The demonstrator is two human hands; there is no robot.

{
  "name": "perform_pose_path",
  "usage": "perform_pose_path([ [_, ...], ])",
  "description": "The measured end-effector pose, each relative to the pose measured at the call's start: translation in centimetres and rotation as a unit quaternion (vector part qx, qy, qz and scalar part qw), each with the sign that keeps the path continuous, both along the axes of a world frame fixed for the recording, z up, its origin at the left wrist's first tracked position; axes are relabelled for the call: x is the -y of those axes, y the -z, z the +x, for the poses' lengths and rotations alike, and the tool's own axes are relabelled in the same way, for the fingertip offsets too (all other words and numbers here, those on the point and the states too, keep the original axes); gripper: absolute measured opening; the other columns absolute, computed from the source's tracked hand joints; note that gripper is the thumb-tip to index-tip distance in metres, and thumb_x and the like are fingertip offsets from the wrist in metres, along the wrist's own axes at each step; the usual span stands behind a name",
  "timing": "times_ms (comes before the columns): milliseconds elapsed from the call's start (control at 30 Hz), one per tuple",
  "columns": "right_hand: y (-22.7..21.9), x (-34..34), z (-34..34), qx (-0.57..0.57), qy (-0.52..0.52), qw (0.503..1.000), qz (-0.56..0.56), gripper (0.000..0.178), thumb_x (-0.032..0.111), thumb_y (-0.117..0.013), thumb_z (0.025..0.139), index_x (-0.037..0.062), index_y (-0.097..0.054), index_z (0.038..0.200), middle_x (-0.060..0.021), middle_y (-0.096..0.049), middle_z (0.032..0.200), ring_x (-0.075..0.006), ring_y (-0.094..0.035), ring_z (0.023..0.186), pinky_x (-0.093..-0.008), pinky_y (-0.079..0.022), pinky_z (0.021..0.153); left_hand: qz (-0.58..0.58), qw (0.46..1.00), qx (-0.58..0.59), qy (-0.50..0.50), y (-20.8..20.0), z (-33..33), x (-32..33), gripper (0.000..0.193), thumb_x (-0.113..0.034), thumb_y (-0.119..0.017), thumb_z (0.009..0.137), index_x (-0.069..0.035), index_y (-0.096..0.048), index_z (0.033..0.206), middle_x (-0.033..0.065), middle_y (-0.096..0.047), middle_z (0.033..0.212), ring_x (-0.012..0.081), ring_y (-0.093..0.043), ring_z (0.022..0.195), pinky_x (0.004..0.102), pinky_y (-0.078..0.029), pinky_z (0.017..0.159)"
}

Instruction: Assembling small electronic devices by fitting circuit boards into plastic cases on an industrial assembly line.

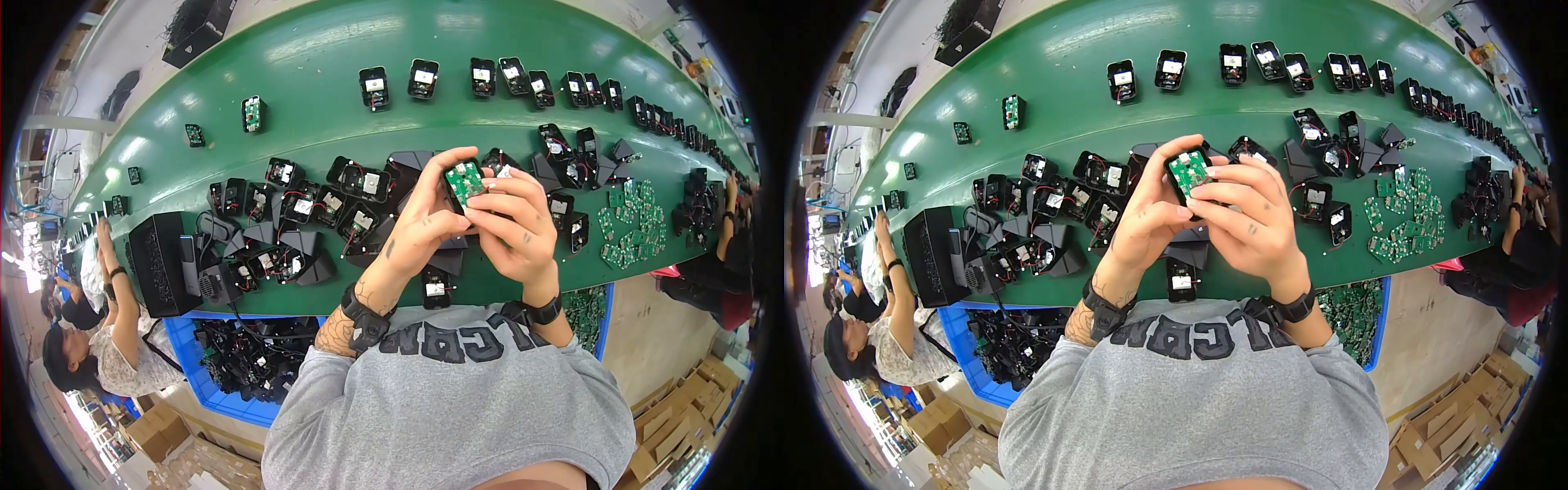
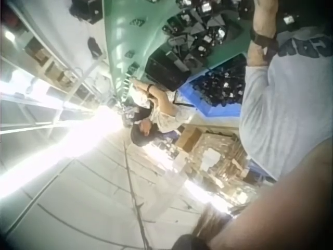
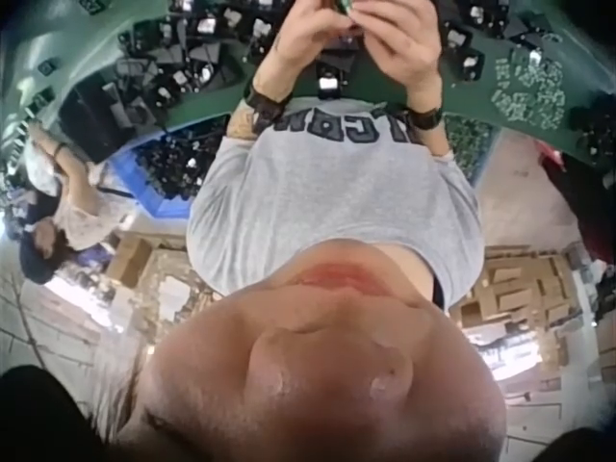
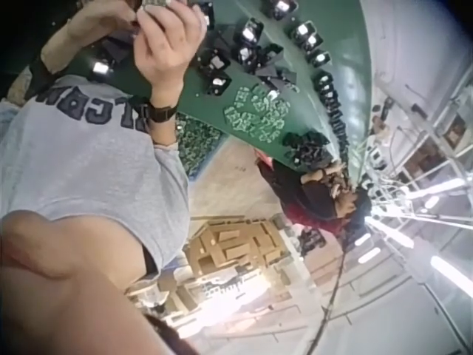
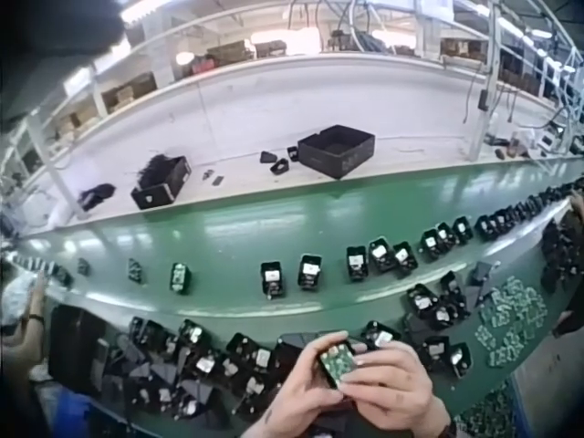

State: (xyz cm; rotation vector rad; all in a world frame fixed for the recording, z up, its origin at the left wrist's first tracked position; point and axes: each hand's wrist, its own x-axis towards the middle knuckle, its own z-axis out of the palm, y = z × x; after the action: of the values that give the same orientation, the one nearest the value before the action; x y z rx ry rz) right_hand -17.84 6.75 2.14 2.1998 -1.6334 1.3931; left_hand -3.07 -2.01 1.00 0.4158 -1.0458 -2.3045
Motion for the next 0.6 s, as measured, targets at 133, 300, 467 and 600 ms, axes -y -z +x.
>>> perform_pose_path([
  [133, -1.7, -0.5, -0.5, 0.000, -0.041, 0.994, 0.100, 0.034, 0.001, -0.062, 0.065, 0.0044, -0.070, 0.099, -0.0092, -0.067, 0.105, -0.0332, -0.059, 0.108, -0.0532, -0.039, 0.101, 0.024, 1.000, -0.014, 0.007, -0.4, 0.1, -0.2, 0.069, 0.003, -0.057, 0.076, -0.009, -0.033, 0.140, 0.0088, -0.049, 0.125, 0.0170, -0.052, 0.110, 0.0327, -0.051, 0.092],
  [300, -0.2, -1.2, -1.2, 0.335, -0.026, 0.941, 0.042, 0.032, 0.006, -0.053, 0.081, -0.0009, -0.066, 0.110, -0.0172, -0.062, 0.116, -0.0253, -0.057, 0.114, -0.0424, -0.046, 0.096, 0.002, 0.997, 0.028, 0.065, -1.7, -0.1, -0.7, 0.073, 0.005, -0.055, 0.081, -0.013, -0.025, 0.145, 0.0106, -0.048, 0.127, 0.0219, -0.056, 0.112, 0.0423, -0.055, 0.089],
  [467, 0.0, 0.2, -0.4, 0.513, -0.070, 0.782, 0.346, 0.040, 0.009, -0.067, 0.085, -0.0002, -0.058, 0.122, -0.0043, -0.064, 0.096, -0.0090, -0.062, 0.082, -0.0239, -0.051, 0.072, -0.016, 0.993, 0.034, 0.115, -1.9, 0.0, -0.6, 0.080, 0.002, -0.054, 0.083, -0.017, -0.016, 0.150, 0.0127, -0.047, 0.127, 0.0228, -0.057, 0.110, 0.0418, -0.056, 0.087],
  [600, 1.2, 0.8, 0.3, 0.591, -0.029, 0.775, 0.225, 0.037, 0.003, -0.067, 0.084, -0.0018, -0.059, 0.119, -0.0053, -0.064, 0.094, -0.0079, -0.060, 0.077, -0.0211, -0.048, 0.058, -0.056, 0.988, 0.082, 0.115, -1.3, 0.0, -1.0, 0.072, 0.007, -0.043, 0.091, -0.020, -0.013, 0.150, 0.0145, -0.049, 0.121, 0.0226, -0.066, 0.089, 0.0360, -0.059, 0.076],
])
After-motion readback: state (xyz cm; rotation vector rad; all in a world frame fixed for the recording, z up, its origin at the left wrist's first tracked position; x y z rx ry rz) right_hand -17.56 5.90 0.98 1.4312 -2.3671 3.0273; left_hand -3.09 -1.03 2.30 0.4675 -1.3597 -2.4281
